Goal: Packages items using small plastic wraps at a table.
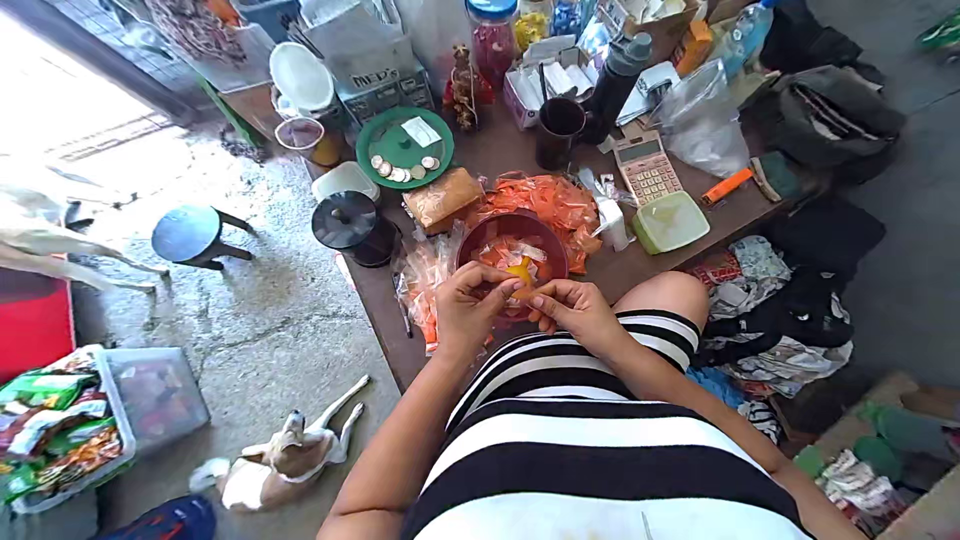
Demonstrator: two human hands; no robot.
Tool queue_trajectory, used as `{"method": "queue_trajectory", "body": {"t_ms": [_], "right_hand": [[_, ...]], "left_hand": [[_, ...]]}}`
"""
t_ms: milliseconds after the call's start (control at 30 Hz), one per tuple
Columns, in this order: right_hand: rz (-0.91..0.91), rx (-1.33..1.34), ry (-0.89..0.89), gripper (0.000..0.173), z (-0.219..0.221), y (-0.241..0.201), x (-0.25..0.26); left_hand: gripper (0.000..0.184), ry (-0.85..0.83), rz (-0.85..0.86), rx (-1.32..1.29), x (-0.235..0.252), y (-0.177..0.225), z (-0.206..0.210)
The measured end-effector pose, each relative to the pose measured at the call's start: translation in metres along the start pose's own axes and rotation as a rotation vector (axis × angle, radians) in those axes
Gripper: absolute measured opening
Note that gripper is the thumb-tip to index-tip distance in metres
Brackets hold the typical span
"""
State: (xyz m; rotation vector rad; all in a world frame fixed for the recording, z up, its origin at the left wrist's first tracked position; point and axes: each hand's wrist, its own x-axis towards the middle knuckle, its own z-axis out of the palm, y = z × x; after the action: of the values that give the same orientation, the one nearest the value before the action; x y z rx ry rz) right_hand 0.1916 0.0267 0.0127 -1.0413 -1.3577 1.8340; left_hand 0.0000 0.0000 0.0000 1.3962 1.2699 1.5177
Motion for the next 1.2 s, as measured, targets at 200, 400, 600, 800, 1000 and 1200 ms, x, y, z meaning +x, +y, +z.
{"method": "queue_trajectory", "body": {"t_ms": [200,400,600,800,1000,1200], "right_hand": [[-0.010,-0.065,-0.003,0.013,-0.0008,0.0009,0.0016],[-0.001,-0.076,-0.023,0.013,-0.0033,0.0024,0.0039],[-0.012,-0.071,-0.047,0.015,-0.0047,0.0037,0.0048],[0.002,-0.057,-0.052,0.015,-0.0043,0.0051,0.0047],[-0.041,-0.116,-0.042,0.015,-0.0073,0.0066,0.0011],[-0.063,-0.110,-0.024,0.012,-0.0032,0.0065,0.0004]], "left_hand": [[0.006,-0.068,-0.020,0.021,0.0006,-0.0023,-0.0060],[0.015,-0.132,-0.055,-0.022,0.0015,-0.0025,-0.0067],[0.007,-0.069,-0.034,0.056,-0.0022,-0.0082,-0.0080],[0.006,-0.103,0.030,0.111,-0.0030,-0.0089,-0.0082],[0.015,-0.174,-0.106,-0.035,-0.0019,-0.0014,-0.0064],[0.011,-0.127,0.024,0.112,-0.0039,-0.0041,-0.0068]]}}
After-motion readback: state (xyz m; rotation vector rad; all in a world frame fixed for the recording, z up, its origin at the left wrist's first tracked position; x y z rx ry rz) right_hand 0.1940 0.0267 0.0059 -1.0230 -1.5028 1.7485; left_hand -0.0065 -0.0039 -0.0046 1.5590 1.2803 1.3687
